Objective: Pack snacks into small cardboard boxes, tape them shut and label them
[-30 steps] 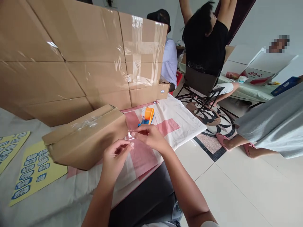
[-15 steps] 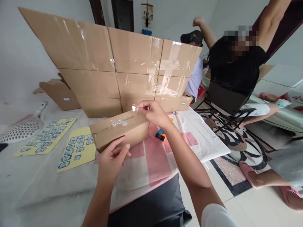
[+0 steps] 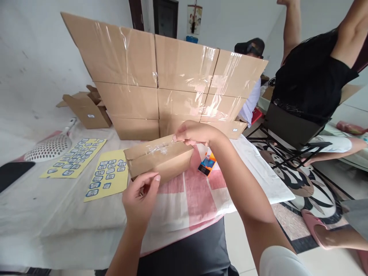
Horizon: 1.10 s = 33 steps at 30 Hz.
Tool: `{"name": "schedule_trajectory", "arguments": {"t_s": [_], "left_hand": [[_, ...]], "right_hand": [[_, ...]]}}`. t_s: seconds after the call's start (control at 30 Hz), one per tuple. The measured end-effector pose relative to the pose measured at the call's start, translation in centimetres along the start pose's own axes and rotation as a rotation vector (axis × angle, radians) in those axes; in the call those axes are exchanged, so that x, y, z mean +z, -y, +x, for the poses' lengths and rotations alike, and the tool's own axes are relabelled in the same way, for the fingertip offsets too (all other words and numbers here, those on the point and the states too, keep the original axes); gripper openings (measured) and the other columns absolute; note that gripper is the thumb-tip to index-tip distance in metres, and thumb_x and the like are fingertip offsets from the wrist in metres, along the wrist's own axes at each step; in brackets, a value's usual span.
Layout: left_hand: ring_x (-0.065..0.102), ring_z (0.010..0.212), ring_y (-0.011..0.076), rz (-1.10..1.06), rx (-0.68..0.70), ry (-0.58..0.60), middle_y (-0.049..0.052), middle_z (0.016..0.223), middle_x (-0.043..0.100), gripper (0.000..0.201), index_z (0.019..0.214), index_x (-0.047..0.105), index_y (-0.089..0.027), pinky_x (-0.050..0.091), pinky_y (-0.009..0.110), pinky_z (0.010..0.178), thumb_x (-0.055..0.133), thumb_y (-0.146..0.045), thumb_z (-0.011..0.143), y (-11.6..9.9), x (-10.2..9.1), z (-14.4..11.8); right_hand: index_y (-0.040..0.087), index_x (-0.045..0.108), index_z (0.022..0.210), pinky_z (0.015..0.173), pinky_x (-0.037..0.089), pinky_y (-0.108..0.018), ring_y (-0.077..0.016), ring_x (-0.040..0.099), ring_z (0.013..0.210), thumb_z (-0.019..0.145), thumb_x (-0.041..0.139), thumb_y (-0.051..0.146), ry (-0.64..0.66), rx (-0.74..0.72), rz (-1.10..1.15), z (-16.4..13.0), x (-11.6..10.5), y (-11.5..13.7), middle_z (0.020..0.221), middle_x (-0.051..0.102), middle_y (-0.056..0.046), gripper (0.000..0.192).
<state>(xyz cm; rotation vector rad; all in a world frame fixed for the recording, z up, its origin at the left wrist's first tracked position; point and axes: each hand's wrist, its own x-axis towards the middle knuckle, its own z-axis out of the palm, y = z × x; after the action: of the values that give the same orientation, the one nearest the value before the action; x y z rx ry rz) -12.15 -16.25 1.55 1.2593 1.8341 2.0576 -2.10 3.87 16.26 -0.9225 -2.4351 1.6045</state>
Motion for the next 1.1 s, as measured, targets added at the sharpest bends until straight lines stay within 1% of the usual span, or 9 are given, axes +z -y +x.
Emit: {"name": "schedule_trajectory", "arguments": {"t_s": [0.07, 0.17, 0.3, 0.43, 0.6, 0.77, 0.9, 1.0, 1.1], "left_hand": [[0.054, 0.060, 0.0103, 0.021, 0.083, -0.022, 0.003, 0.083, 0.072, 0.012, 0.098, 0.074, -0.020, 0.045, 0.024, 0.056, 0.068, -0.027, 0.090, -0.8, 0.6, 0.4], [0.059, 0.064, 0.0106, -0.033, -0.004, 0.123, 0.009, 0.114, 0.074, 0.046, 0.131, 0.063, -0.022, 0.049, 0.025, 0.058, 0.072, -0.031, 0.087, -2.3, 2.1, 1.2], [0.054, 0.052, 0.0092, -0.254, -0.273, 0.309, 0.006, 0.092, 0.078, 0.025, 0.106, 0.072, -0.021, 0.046, 0.024, 0.053, 0.065, -0.041, 0.092, -3.3, 4.6, 2.1], [0.044, 0.039, 0.0060, -0.596, -0.574, 0.304, 0.009, 0.087, 0.078, 0.034, 0.100, 0.071, -0.016, 0.036, 0.023, 0.042, 0.062, -0.048, 0.092, -3.0, 6.9, 2.2], [0.045, 0.041, 0.0049, -0.724, -0.672, 0.267, 0.012, 0.093, 0.079, 0.032, 0.101, 0.072, -0.015, 0.038, 0.023, 0.045, 0.061, -0.044, 0.093, -2.8, 8.4, 1.1], [0.051, 0.046, 0.0103, -0.466, -0.482, 0.217, 0.008, 0.085, 0.079, 0.032, 0.100, 0.073, -0.018, 0.043, 0.027, 0.049, 0.056, -0.044, 0.097, -2.5, 7.4, -0.9], [0.066, 0.068, 0.0173, -0.112, -0.080, 0.030, 0.006, 0.078, 0.076, 0.026, 0.101, 0.073, -0.019, 0.051, 0.030, 0.067, 0.052, -0.033, 0.100, -2.1, 5.6, -0.3], [0.069, 0.096, 0.0265, 0.285, 0.158, -0.036, 0.011, 0.106, 0.078, 0.023, 0.110, 0.073, -0.019, 0.050, 0.040, 0.087, 0.055, -0.028, 0.098, -2.4, 4.4, 1.7], [0.057, 0.128, 0.0384, 0.640, 0.195, 0.062, 0.015, 0.148, 0.060, 0.044, 0.137, 0.062, -0.019, 0.044, 0.053, 0.098, 0.063, -0.030, 0.094, -2.8, 3.9, 3.6]], "right_hand": [[0.020, 0.063, 0.058, 0.043, 0.016, -0.025, -0.0071, 0.028, 0.046, 0.074, 0.085, 0.039, 0.007, -0.048, 0.011, -1.7, 0.3, 0.6, 0.050, 0.040, 0.004, 0.033], [0.019, 0.068, 0.065, 0.044, 0.018, -0.025, -0.0081, 0.030, 0.048, 0.079, 0.081, 0.043, 0.045, -0.066, 0.037, -3.7, 1.0, 0.9, 0.053, 0.041, 0.003, 0.030], [0.018, 0.074, 0.075, 0.047, 0.023, -0.026, -0.0094, 0.035, 0.050, 0.080, 0.076, 0.039, -0.106, -0.068, -0.032, -3.2, 1.6, -0.2, 0.055, 0.047, 0.003, 0.021], [0.016, 0.070, 0.068, 0.051, 0.024, -0.027, -0.0094, 0.036, 0.053, 0.076, 0.070, 0.031, -0.334, -0.153, -0.157, 0.2, 1.4, -2.0, 0.056, 0.049, 0.003, 0.017], [0.016, 0.067, 0.067, 0.058, 0.033, -0.027, -0.0110, 0.044, 0.059, 0.074, 0.063, 0.026, -0.286, -0.221, -0.238, 5.0, 1.1, -3.6, 0.059, 0.055, 0.002, 0.014], [0.015, 0.066, 0.063, 0.065, 0.038, -0.028, -0.0134, 0.050, 0.062, 0.072, 0.062, 0.025, -0.186, -0.226, -0.288, 7.3, 1.3, -3.9, 0.061, 0.059, 0.000, 0.014], [0.015, 0.066, 0.064, 0.063, 0.037, -0.028, -0.0133, 0.050, 0.062, 0.073, 0.063, 0.030, -0.158, -0.239, -0.273, 6.9, 1.2, -3.9, 0.062, 0.059, 0.001, 0.017], [0.015, 0.066, 0.068, 0.062, 0.035, -0.028, -0.0123, 0.047, 0.062, 0.076, 0.063, 0.035, -0.144, -0.238, -0.247, 6.3, 1.0, -4.2, 0.064, 0.057, 0.001, 0.021], [0.016, 0.066, 0.073, 0.062, 0.034, -0.028, -0.0120, 0.046, 0.063, 0.079, 0.062, 0.036, -0.109, -0.245, -0.215, 5.9, 0.9, -4.8, 0.067, 0.056, 0.002, 0.021]]}}
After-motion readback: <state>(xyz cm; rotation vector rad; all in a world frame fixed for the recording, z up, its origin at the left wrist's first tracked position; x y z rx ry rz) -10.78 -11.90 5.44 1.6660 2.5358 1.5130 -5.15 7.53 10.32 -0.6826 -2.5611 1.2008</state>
